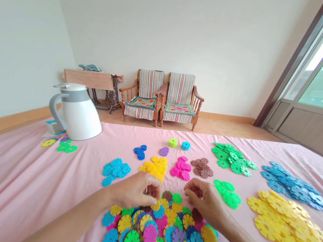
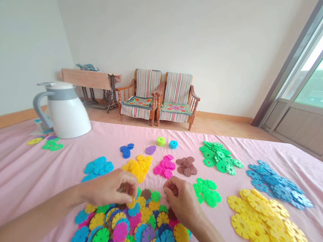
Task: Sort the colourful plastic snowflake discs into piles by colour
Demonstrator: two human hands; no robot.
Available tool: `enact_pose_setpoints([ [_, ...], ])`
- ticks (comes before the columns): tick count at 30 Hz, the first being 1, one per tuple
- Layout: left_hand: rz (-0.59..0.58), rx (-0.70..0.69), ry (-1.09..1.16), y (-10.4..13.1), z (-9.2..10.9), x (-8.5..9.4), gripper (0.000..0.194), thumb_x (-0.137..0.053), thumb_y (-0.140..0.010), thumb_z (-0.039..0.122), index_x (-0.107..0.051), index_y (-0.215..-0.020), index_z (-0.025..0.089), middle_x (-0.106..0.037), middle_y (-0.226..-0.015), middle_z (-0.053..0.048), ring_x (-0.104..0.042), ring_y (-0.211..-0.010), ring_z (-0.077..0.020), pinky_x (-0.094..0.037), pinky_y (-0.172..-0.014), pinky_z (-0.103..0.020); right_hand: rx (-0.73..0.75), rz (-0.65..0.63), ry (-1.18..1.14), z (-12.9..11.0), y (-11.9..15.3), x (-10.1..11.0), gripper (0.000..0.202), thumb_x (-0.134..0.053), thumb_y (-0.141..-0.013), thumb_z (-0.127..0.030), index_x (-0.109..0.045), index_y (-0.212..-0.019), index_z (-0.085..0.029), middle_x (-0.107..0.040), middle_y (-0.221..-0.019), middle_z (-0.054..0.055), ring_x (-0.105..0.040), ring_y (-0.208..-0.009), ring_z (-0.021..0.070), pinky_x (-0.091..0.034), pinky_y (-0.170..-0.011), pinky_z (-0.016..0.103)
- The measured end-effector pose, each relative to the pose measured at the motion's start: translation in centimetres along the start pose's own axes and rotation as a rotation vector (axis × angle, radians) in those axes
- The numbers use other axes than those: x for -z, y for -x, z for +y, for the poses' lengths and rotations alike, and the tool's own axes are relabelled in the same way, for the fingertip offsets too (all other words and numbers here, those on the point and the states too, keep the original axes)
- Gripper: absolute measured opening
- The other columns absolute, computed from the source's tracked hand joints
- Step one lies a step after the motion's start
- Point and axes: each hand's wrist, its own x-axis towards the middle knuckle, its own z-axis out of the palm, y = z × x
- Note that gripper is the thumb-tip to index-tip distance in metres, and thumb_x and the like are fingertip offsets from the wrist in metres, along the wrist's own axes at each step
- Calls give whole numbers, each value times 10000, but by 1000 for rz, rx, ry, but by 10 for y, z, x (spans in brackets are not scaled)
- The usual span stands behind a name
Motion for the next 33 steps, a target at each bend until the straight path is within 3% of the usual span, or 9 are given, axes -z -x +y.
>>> enact_pose_setpoints([
  [6, 490, 197, 42, -12, -26, 3, 100, -553, -724, 176, -636, -762, 136, -640, -715, -14, -548, -580, -116, -410, -553, -211, 8, -1, 7, -1, 0, 1, 134, -475, -805, -233, -548, -707, -179, -550, -569, -25, -519, -526, 109, -370, -510, 221],
  [10, 646, 194, -42, -15, -30, 0, 201, -565, -726, 177, -666, -899, 156, -668, -904, -45, -578, -663, -130, -440, -644, -238, 10, -5, 0, -1, 0, 1, 130, -476, -802, -229, -548, -706, -179, -550, -567, -25, -520, -526, 108, -368, -506, 218],
  [12, 615, 125, -102, -13, -23, -5, 167, -569, -740, 183, -681, -862, 168, -660, -881, -36, -568, -669, -127, -429, -644, -231, 10, -7, 0, -1, 0, 1, 129, -477, -801, -226, -546, -702, -178, -547, -563, -27, -514, -520, 106, -364, -505, 217],
  [16, 350, 7, -164, -9, -3, -19, 96, -607, -756, 241, -688, -764, 190, -626, -732, 1, -549, -652, -124, -397, -604, -216, 13, -7, 20, -3, 0, 1, 135, -477, -801, -229, -548, -699, -177, -543, -560, -26, -496, -520, 105, -348, -494, 216],
  [18, 280, 2, -212, -6, 5, -25, 132, -678, -708, 305, -680, -781, 196, -622, -752, 2, -556, -695, -143, -399, -633, -231, 13, -5, 36, -4, 0, 2, 138, -477, -801, -229, -550, -696, -176, -548, -562, -24, -490, -523, 106, -342, -491, 216],
  [22, 211, 14, -286, -2, 12, -27, 257, -745, -623, 287, -652, -846, 202, -617, -866, -10, -554, -822, -184, -400, -719, -264, 15, 1, 50, -5, 1, 2, 138, -478, -798, -224, -555, -694, -174, -553, -569, -21, -489, -528, 106, -342, -495, 217],
  [26, 131, 30, -266, 1, 15, -23, 215, -704, -622, 187, -619, -819, 193, -589, -853, 0, -535, -802, -165, -389, -690, -245, 22, -12, 29, -5, 1, 2, 129, -479, -793, -213, -549, -691, -175, -547, -563, -26, -486, -522, 102, -340, -487, 212],
  [33, 91, 26, -136, 1, 20, -22, 155, -622, -611, 109, -564, -736, 181, -573, -760, 33, -503, -713, -125, -360, -616, -210, 23, -12, 34, -5, 1, 3, 125, -479, -791, -203, -551, -694, -173, -562, -570, -22, -499, -525, 101, -351, -492, 210],
])
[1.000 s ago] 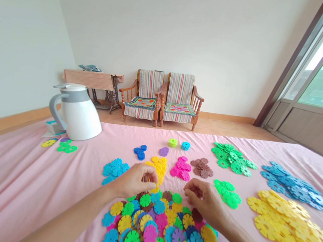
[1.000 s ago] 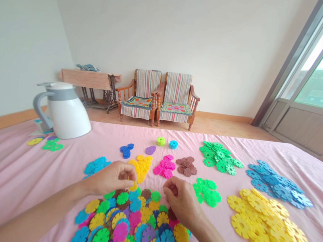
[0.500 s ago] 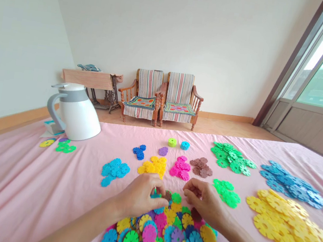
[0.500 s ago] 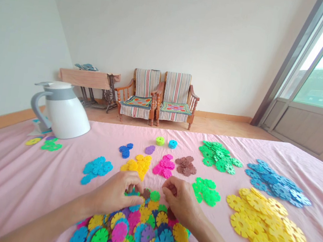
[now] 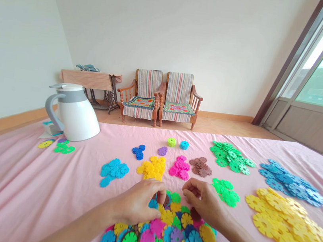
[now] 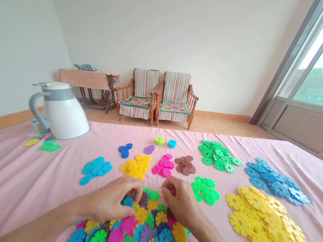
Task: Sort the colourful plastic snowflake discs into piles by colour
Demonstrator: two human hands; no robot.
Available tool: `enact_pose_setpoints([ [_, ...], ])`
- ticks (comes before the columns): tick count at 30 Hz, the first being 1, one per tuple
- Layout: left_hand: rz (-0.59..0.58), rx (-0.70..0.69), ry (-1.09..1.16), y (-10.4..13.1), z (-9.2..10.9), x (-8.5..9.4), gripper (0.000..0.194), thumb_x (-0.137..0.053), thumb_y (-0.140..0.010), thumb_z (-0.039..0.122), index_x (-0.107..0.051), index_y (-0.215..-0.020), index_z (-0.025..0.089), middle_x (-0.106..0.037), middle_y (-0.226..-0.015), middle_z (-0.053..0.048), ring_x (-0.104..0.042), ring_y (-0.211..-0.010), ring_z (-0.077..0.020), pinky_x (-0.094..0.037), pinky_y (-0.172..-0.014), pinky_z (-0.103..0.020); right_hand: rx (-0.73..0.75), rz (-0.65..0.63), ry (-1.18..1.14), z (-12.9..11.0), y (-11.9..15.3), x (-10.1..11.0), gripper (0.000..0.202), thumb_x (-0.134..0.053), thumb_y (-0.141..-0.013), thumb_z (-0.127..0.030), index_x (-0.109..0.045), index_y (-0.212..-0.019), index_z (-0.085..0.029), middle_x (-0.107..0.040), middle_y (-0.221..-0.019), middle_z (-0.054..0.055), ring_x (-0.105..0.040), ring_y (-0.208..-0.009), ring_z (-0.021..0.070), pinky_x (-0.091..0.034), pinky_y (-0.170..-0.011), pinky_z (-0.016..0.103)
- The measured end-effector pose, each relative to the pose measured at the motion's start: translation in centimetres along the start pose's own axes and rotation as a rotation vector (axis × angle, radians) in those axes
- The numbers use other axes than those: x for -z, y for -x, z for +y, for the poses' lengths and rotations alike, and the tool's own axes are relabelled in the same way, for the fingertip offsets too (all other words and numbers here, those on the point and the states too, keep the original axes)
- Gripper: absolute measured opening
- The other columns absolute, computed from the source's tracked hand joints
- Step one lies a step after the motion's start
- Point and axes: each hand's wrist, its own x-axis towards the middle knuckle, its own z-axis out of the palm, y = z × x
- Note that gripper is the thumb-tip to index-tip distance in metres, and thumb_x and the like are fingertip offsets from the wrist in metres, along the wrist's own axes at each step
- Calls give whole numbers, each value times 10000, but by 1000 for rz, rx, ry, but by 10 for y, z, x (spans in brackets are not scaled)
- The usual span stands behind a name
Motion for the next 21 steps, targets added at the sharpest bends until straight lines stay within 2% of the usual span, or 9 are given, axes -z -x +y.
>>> enact_pose_setpoints([
  [3, -19, 22, 112, -2, -1, -1, 89, -556, -637, 101, -548, -686, 174, -547, -674, 43, -484, -621, -101, -344, -552, -195, -6, -3, -5, -1, 0, 0, 125, -476, -790, -199, -550, -693, -173, -562, -565, -24, -497, -515, 99, -349, -484, 207],
  [5, 30, 40, 171, -5, -6, 0, 59, -545, -653, 120, -545, -684, 171, -535, -654, 43, -472, -589, -94, -346, -534, -192, -9, -5, -10, -2, 0, 1, 124, -476, -787, -197, -549, -690, -174, -561, -563, -24, -495, -510, 99, -347, -478, 206],
  [12, 482, 187, 174, -18, -42, 5, 43, -554, -690, 174, -512, -680, 174, -554, -645, 24, -523, -584, -116, -393, -547, -211, -3, -1, -16, 1, 0, 0, 119, -482, -776, -193, -555, -683, -177, -561, -566, -22, -508, -529, 105, -363, -496, 209],
  [15, 584, 184, 92, -17, -44, 8, 49, -561, -700, 171, -572, -748, 170, -613, -747, -2, -562, -652, -130, -414, -596, -222, -6, -5, -16, 1, 0, 0, 132, -476, -786, -206, -553, -684, -176, -562, -564, -21, -506, -524, 105, -358, -491, 212],
  [17, 496, 128, 60, -14, -35, 7, 58, -566, -715, 172, -613, -749, 170, -621, -737, 1, -557, -654, -128, -410, -601, -219, -3, 0, -4, 1, 1, 0, 136, -477, -788, -209, -557, -684, -175, -563, -563, -22, -503, -523, 105, -355, -492, 213],
  [21, 116, -10, 86, -5, -4, -3, 102, -621, -709, 172, -690, -783, 181, -622, -752, 3, -550, -670, -125, -415, -614, -211, -1, 1, 20, 1, 1, 0, 134, -479, -787, -209, -572, -697, -173, -573, -566, -23, -504, -523, 104, -347, -488, 212],
])
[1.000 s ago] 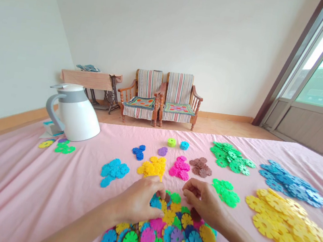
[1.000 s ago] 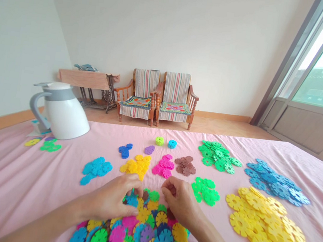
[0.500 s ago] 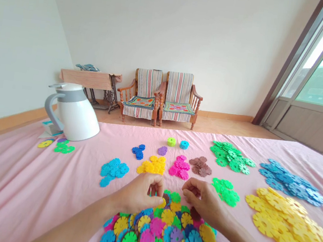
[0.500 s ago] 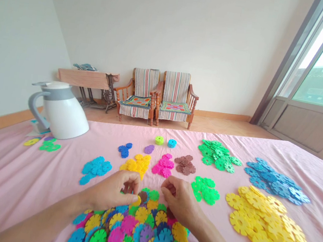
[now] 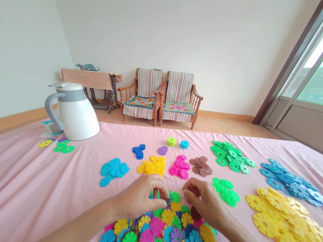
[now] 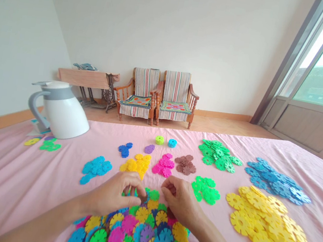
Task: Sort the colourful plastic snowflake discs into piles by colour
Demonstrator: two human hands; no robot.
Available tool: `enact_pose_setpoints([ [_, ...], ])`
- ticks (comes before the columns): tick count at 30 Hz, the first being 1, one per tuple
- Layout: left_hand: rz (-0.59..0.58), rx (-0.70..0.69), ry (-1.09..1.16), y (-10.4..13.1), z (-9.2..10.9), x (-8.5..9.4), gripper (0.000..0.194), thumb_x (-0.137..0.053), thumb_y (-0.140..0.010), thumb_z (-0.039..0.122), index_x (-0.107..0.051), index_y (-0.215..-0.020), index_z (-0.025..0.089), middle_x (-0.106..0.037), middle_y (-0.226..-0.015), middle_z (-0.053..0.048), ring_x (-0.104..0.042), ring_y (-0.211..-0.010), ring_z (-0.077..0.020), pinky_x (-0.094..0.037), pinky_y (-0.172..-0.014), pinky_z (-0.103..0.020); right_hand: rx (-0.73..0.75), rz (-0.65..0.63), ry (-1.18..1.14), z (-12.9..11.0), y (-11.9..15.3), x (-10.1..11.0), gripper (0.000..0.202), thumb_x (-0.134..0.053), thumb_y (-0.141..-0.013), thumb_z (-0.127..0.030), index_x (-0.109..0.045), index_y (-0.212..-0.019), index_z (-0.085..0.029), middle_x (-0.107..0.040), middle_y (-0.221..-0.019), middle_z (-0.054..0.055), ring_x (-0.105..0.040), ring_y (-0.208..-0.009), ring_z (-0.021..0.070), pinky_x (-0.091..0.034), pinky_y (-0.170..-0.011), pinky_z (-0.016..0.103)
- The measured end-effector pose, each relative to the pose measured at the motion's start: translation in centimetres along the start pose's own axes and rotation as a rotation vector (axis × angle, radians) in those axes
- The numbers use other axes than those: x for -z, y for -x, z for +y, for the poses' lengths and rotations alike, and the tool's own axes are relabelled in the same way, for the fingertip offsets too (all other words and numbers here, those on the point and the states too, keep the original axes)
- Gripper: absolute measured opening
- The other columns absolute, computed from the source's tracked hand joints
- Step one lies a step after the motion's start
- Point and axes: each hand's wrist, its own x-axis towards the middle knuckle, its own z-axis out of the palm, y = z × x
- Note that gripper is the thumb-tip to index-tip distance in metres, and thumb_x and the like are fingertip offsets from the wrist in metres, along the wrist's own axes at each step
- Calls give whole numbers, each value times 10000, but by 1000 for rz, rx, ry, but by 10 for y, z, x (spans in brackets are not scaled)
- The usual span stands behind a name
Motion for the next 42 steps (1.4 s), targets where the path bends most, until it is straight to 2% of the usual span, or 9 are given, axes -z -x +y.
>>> enact_pose_setpoints([
  [4, -80, -28, -60, 7, 15, -12, 230, -697, -674, 204, -698, -904, 215, -610, -856, -14, -563, -797, -164, -431, -697, -240, 18, 0, -2, 1, -1, 0, 133, -478, -781, -201, -568, -687, -173, -574, -561, -24, -509, -524, 104, -354, -491, 212],
  [7, -76, -36, -103, 8, 15, -15, 173, -693, -678, 202, -689, -851, 211, -605, -857, -17, -557, -828, -175, -422, -715, -253, 21, -5, -8, 0, -1, 0, 125, -474, -773, -188, -563, -686, -175, -566, -556, -27, -506, -518, 102, -353, -487, 211],
  [15, -90, 30, 95, 3, 11, -13, 67, -594, -677, 127, -621, -717, 172, -582, -690, 22, -519, -634, -111, -379, -563, -201, 5, -5, -3, 1, -1, 0, 121, -474, -766, -194, -557, -680, -181, -556, -552, -30, -500, -512, 99, -348, -480, 205],
  [17, -11, 89, 178, -2, 4, -11, 47, -562, -694, 144, -606, -702, 160, -567, -632, 25, -507, -584, -105, -376, -530, -196, -1, -9, -11, 0, -1, 0, 121, -475, -768, -197, -561, -684, -181, -568, -559, -27, -508, -513, 102, -351, -480, 205],
  [22, 433, 210, 217, -15, -32, 2, 29, -544, -690, 172, -566, -701, 156, -587, -654, 6, -554, -602, -126, -451, -592, -232, -1, -6, -25, 1, -1, 0, 116, -477, -766, -184, -554, -679, -180, -578, -566, -24, -512, -522, 104, -359, -487, 206],
  [25, 526, 251, 171, -18, -48, 10, 129, -536, -678, 154, -590, -796, 155, -646, -791, -27, -598, -658, -138, -478, -650, -258, 3, -10, -29, 2, -1, -1, 118, -472, -768, -180, -554, -682, -180, -578, -568, -22, -513, -527, 107, -368, -496, 210],
  [28, 574, 242, 70, -17, -51, 13, 196, -543, -693, 171, -609, -878, 168, -668, -936, -40, -605, -680, -134, -475, -661, -259, 1, -10, -25, 3, -1, -2, 116, -471, -765, -176, -555, -686, -181, -578, -570, -23, -517, -533, 108, -373, -507, 213],
  [36, 465, 121, -5, -13, -37, -1, 112, -516, -763, 205, -626, -768, 184, -662, -741, -4, -588, -643, -137, -441, -613, -226, 93, -148, 86, -7, 6, 3, 86, -540, -679, -123, -592, -673, -191, -599, -645, -16, -509, -582, 105, -355, -516, 200],
  [42, 260, 88, -205, -5, -36, 7, 145, -510, -688, 97, -619, -732, 180, -597, -750, -6, -543, -602, -129, -389, -566, -229, 105, -141, 131, -9, 10, 0, 28, -570, -721, -180, -590, -738, -191, -580, -674, -12, -497, -594, 106, -360, -532, 208],
])
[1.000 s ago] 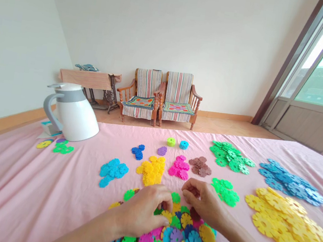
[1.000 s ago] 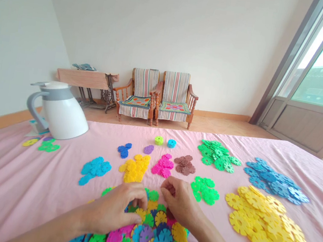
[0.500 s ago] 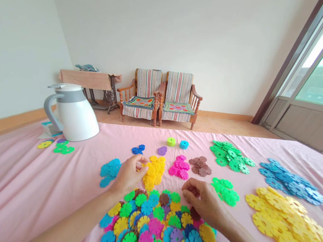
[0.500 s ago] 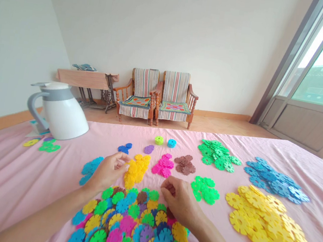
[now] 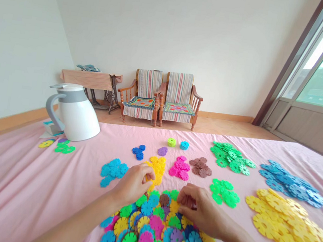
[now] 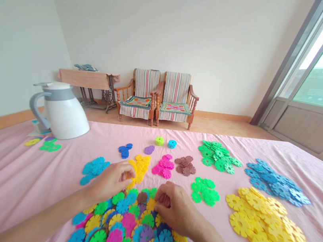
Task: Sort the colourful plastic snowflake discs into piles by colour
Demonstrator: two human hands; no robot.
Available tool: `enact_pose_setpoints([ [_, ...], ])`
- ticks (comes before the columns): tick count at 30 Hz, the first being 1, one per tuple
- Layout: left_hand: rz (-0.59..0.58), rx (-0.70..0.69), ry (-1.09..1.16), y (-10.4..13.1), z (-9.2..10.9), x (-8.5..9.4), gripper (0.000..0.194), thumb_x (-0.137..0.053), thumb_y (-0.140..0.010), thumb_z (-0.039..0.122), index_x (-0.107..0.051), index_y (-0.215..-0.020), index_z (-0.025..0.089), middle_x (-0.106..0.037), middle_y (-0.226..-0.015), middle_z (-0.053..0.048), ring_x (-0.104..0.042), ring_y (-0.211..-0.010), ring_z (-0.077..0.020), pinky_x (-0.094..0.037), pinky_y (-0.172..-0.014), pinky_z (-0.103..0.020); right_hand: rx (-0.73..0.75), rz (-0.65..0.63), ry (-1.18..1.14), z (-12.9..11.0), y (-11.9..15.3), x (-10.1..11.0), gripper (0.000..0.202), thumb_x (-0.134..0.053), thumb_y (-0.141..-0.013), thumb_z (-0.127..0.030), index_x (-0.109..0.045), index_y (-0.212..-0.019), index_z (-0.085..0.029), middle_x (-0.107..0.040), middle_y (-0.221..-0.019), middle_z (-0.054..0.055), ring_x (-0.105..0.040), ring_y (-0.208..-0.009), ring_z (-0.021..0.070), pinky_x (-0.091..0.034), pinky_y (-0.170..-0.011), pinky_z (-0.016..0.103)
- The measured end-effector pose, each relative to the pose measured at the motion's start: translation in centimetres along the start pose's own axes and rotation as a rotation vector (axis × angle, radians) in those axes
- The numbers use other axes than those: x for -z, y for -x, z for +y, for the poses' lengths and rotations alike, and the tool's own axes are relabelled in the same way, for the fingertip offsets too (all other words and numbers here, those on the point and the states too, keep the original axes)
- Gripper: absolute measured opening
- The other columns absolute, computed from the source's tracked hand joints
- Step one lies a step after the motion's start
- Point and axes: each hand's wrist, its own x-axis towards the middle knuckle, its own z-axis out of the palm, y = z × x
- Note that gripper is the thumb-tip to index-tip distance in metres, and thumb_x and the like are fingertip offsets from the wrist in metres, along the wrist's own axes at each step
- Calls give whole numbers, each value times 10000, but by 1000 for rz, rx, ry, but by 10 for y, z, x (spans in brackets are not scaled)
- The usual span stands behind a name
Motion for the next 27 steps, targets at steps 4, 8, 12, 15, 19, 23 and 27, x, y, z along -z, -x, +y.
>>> enact_pose_setpoints([
  [4, -101, -44, -58, 2, -2, 6, 229, -518, -646, 58, -625, -802, 188, -562, -844, -13, -532, -626, -126, -388, -572, -231, 33, 21, 30, -3, 1, -1, 97, -593, -736, -207, -627, -827, -212, -583, -757, -4, -519, -658, 119, -384, -582, 224],
  [8, -101, -69, -74, 2, -3, 3, 230, -525, -682, 68, -611, -851, 197, -543, -889, -18, -543, -675, -135, -407, -611, -238, 45, -14, 0, -8, 2, 1, 133, -588, -743, -183, -635, -862, -221, -580, -849, 3, -538, -725, 121, -406, -628, 223],
  [12, -10, -89, -94, 0, -6, -3, 308, -481, -729, 42, -595, -969, 198, -534, -1014, -40, -553, -728, -136, -433, -682, -252, 49, -42, 15, -12, 3, 2, 104, -580, -740, -164, -604, -833, -203, -566, -848, 5, -526, -732, 120, -405, -639, 225],
  [15, 81, -69, -92, -3, -7, -4, 314, -484, -767, 67, -574, -1044, 185, -536, -1049, -56, -554, -735, -137, -446, -728, -273, 59, -53, 35, -14, 4, 4, 99, -567, -735, -149, -584, -821, -194, -556, -840, 6, -515, -738, 123, -400, -642, 231],
  [19, 123, -36, -59, -1, -2, 4, 217, -484, -815, 123, -590, -995, 180, -579, -979, -44, -559, -708, -134, -449, -729, -280, 52, -83, 44, -15, 5, 7, 210, -585, -692, -133, -597, -889, -205, -543, -867, 9, -509, -769, 135, -403, -668, 246],
  [23, 63, -61, -79, 14, 3, 10, 177, -482, -799, 92, -611, -861, 197, -613, -888, -19, -571, -775, -155, -436, -724, -269, 60, -108, 38, -16, 6, 9, 250, -577, -666, -105, -601, -891, -212, -536, -890, 8, -505, -792, 135, -399, -687, 246],
  [27, 26, -60, -88, 37, -1, 13, 191, -463, -815, 95, -620, -809, 203, -626, -837, -15, -573, -785, -162, -435, -722, -272, 81, -126, 41, -19, 6, 8, 178, -565, -648, -86, -582, -785, -199, -541, -866, 4, -499, -811, 140, -389, -695, 245],
])
